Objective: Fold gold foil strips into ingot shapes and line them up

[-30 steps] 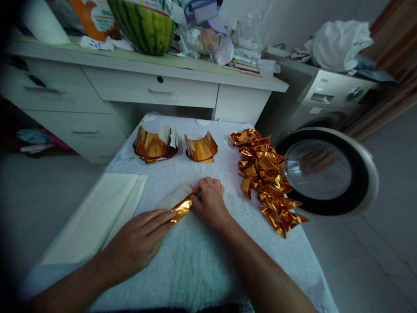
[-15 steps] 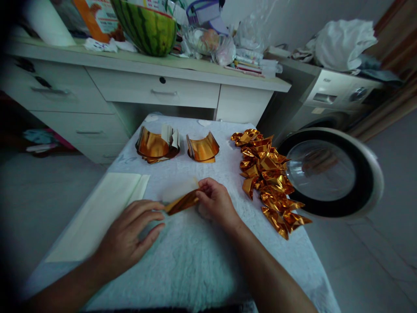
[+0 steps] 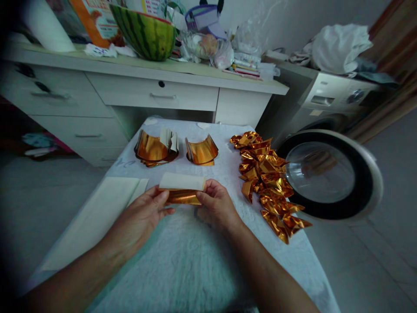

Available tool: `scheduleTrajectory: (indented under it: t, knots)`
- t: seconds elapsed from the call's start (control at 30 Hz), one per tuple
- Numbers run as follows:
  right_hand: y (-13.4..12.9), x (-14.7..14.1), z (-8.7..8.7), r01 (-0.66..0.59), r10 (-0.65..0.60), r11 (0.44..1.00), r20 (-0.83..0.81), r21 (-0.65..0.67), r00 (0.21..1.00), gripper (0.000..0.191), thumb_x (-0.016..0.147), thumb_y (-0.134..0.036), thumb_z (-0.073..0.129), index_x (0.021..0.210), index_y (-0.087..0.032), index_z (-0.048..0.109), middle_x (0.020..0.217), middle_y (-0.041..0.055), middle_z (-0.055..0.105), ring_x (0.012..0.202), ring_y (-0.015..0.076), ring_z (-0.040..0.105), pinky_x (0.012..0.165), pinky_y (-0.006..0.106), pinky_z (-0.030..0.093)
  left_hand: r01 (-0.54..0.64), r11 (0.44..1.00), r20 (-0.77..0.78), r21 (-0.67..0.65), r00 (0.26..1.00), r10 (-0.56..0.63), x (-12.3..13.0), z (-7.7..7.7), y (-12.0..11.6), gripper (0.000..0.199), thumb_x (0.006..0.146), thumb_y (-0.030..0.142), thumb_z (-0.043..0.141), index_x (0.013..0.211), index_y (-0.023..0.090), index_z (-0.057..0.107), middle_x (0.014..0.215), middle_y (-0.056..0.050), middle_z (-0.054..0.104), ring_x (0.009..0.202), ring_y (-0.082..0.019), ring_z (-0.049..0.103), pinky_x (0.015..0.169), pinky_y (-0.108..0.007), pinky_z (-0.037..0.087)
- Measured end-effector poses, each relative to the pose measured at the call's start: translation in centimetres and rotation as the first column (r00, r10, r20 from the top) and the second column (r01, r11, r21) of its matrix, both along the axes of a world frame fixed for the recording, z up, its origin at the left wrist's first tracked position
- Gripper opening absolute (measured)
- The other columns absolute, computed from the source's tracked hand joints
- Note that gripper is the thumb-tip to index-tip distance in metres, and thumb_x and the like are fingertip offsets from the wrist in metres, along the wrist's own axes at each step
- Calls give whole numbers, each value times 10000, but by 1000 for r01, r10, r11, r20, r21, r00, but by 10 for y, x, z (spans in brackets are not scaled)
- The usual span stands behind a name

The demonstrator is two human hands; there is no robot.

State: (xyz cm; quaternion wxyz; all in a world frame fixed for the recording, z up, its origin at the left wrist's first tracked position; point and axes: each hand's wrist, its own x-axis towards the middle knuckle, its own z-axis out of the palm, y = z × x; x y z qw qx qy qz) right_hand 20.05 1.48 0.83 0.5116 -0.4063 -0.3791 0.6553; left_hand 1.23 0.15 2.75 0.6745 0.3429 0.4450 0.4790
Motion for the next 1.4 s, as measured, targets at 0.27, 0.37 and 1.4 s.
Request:
scheduleTrajectory:
  t: [0.27,0.37,1.4]
  knots:
    - [-4,-4,5,-79,78,996,-51,-29,996,356,695,-322,805,905,-236,532,742,-38,619,557,111,540,559,235,426,-126,992,-21,16,992,127,-1,-9,11,258,763,404,754,806,155,700,798,-19,675,679,-128,586,545,-218,459]
    - [-5,-4,6,-84,81,996,-66,-32,994,345,718,-310,769,960,-252,530,690,-60,573,484,97,476,505,226,393,-145,988,-48,51,988,147,-1,-8,12,238,755,376,757,822,154,703,764,-10,667,655,-117,570,541,-210,439]
    - [-21,1,5,-577,-531,525,771,626,352,114,960,-214,585,1050,-232,654,1079,27,688,1089,228,472,938,418,368,4,963,-442,271,889,121,-8,-20,20,164,889,286,546,1025,218,605,783,27,620,698,-137,587,626,-250,442]
